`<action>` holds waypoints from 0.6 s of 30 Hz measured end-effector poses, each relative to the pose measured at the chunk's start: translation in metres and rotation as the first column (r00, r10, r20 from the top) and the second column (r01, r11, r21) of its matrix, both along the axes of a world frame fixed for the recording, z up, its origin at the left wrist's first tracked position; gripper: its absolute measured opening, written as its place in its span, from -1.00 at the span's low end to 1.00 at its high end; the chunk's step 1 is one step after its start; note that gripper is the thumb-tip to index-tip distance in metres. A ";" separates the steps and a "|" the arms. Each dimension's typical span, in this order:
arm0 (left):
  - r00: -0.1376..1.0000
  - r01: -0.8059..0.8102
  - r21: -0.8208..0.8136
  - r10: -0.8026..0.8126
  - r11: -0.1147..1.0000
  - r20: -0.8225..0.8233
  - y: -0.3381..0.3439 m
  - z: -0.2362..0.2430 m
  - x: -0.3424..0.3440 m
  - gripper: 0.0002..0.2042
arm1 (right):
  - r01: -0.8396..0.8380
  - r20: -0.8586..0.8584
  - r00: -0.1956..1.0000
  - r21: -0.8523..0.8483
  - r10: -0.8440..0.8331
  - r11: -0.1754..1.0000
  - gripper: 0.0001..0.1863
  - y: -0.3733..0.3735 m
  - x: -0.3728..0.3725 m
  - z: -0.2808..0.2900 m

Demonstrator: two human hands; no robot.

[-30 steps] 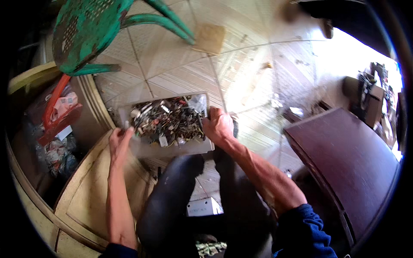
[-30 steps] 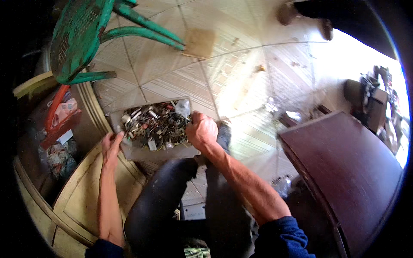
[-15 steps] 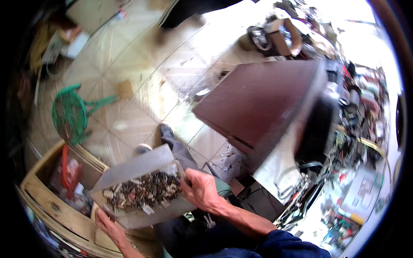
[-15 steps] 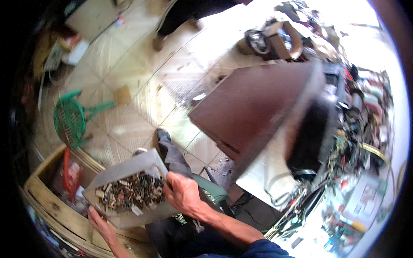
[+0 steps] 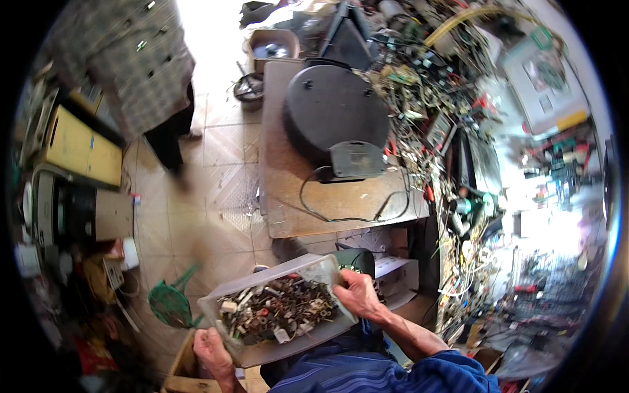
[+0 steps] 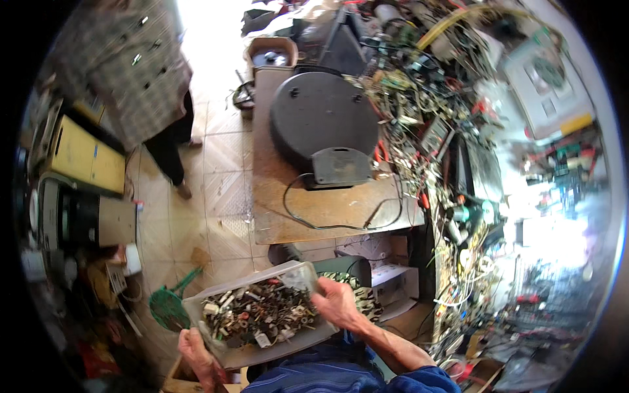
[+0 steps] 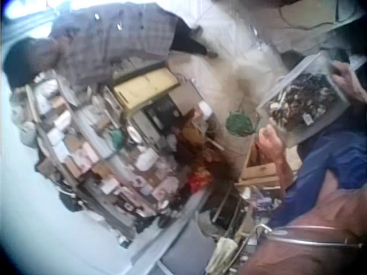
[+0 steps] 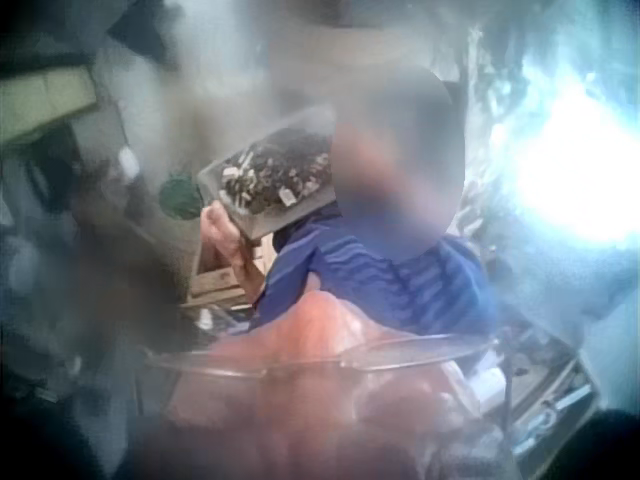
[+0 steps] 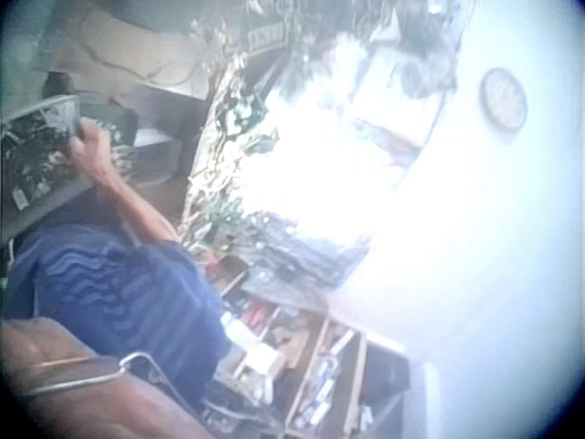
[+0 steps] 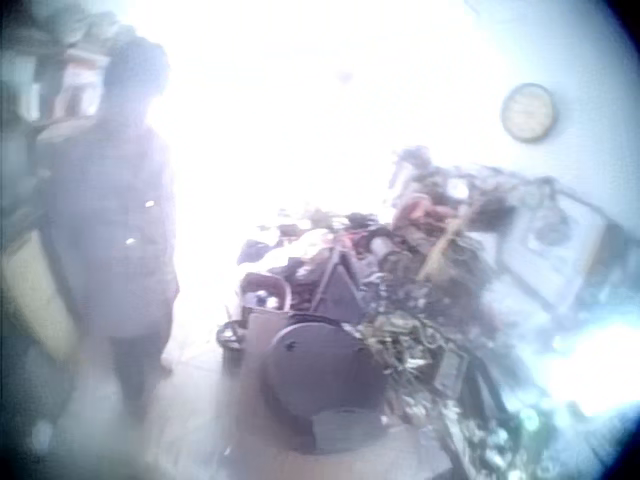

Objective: The person opens a wooden cabinet and retrieves a plastic tray filled with small electronic components. They sit at a cluttered workbench and sort through the components, picking out specific parts. The person uses a screwdriver to work on a black circular device, likely installing or adjusting a component.

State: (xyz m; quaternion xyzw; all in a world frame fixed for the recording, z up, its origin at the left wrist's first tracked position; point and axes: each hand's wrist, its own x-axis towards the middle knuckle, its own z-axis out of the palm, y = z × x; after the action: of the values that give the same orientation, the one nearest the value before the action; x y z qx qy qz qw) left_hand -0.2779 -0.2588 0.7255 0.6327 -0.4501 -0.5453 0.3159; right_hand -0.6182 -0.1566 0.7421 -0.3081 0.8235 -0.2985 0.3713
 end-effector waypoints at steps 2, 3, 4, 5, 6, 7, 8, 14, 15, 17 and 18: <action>0.988 0.150 -0.017 -0.150 0.988 0.042 -0.015 0.015 -0.035 -0.66 | 0.127 -0.018 0.992 -0.005 -0.127 0.992 -0.81 0.016 -0.023 0.014; 0.965 0.256 -0.013 -0.255 0.966 0.068 -0.022 0.014 -0.049 -0.67 | 0.161 -0.076 0.985 0.038 -0.158 0.986 -0.80 0.032 -0.034 0.012; 0.954 0.298 -0.010 -0.297 0.955 0.044 -0.024 0.016 -0.067 -0.67 | 0.204 -0.096 0.975 0.011 -0.202 0.979 -0.79 0.039 -0.048 0.012; 0.935 0.354 0.004 -0.354 0.935 0.019 -0.026 0.021 -0.086 -0.68 | 0.262 -0.114 0.959 -0.005 -0.261 0.965 -0.79 0.049 -0.058 0.016; 0.917 0.399 0.001 -0.399 0.917 0.005 -0.028 0.023 -0.105 -0.69 | 0.328 -0.108 0.938 -0.033 -0.330 0.944 -0.79 0.056 -0.071 0.023; 0.900 0.437 0.007 -0.437 0.900 -0.016 -0.030 0.022 -0.124 -0.69 | 0.366 -0.144 0.920 -0.026 -0.365 0.930 -0.78 0.067 -0.083 0.021; 0.881 0.473 0.010 -0.473 0.881 -0.029 -0.033 0.028 -0.143 -0.70 | 0.420 -0.133 0.898 -0.025 -0.419 0.907 -0.78 0.078 -0.094 0.025; 0.760 0.650 0.072 -0.648 0.757 -0.049 -0.014 0.028 -0.261 -0.70 | 0.648 -0.066 0.757 -0.050 -0.650 0.760 -0.88 0.149 -0.159 0.027; 0.736 0.677 0.076 -0.675 0.732 -0.053 -0.009 0.021 -0.279 -0.70 | 0.662 -0.108 0.745 -0.010 -0.659 0.750 -0.88 0.162 -0.172 0.025; 0.667 0.741 0.111 -0.745 0.663 -0.005 -0.003 0.037 -0.314 -0.70 | 0.689 -0.147 0.718 0.016 -0.680 0.724 -0.85 0.178 -0.186 0.033; 0.623 0.777 0.112 -0.782 0.619 -0.005 0.000 0.037 -0.328 -0.70 | 0.707 -0.187 0.697 0.024 -0.692 0.706 -0.82 0.190 -0.192 0.037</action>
State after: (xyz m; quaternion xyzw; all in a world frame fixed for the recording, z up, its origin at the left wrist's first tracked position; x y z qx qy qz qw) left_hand -0.6058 -0.2590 0.7622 0.4023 -0.6581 -0.6364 0.0053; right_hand -0.8104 0.0333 0.7795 0.0225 0.9192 -0.3520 0.1750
